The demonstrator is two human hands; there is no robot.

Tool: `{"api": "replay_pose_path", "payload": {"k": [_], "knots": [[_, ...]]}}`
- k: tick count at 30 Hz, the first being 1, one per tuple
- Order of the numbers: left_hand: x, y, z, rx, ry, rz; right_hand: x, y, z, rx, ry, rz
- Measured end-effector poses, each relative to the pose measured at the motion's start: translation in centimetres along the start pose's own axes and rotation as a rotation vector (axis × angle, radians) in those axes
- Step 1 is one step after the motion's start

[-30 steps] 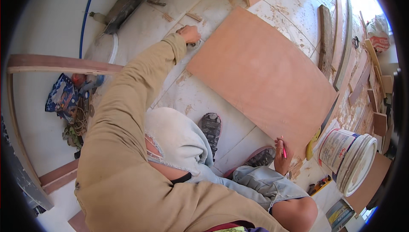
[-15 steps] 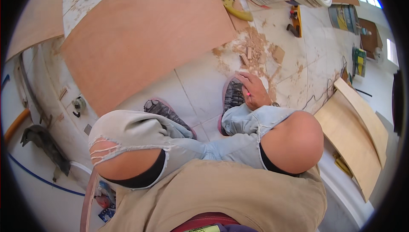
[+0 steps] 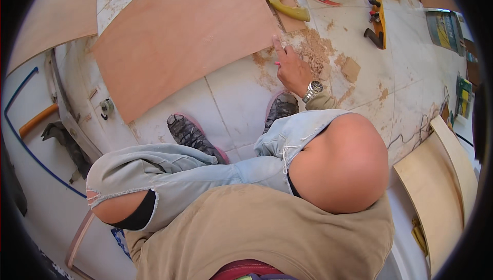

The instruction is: The recorder uses a measuring tape to mark lines on a plywood sheet and then saws along the marked edge.

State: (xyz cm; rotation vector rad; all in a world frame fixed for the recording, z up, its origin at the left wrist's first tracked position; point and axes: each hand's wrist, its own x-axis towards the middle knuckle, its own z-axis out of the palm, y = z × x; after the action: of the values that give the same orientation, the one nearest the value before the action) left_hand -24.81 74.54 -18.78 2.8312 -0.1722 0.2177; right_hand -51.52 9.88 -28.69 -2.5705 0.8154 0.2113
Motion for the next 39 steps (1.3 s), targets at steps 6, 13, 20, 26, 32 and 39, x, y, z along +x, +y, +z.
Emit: {"api": "replay_pose_path", "payload": {"k": [6,13,20,26,32,39], "knots": [[17.9,23.3,-3.0,-0.453,-0.009,0.373,0.0,1.8,-0.2,0.229,0.106,-0.132],[30.2,52.3,6.9,-0.245,0.026,1.127,-1.8,0.8,-3.5,1.000,-0.024,0.084],[11.2,62.0,29.7,-0.969,-0.373,-0.025,-4.3,0.7,-1.5,1.219,0.144,-0.026],[8.7,61.2,31.6,-0.336,-0.398,0.403,-4.7,4.2,2.0,1.266,0.225,0.081],[9.6,58.1,33.6,-0.251,-0.353,0.710,-4.2,5.2,3.4,1.183,0.217,0.125],[8.8,57.2,35.5,-0.296,-0.220,0.779,-2.9,4.3,2.1,1.087,0.255,0.136]]}}
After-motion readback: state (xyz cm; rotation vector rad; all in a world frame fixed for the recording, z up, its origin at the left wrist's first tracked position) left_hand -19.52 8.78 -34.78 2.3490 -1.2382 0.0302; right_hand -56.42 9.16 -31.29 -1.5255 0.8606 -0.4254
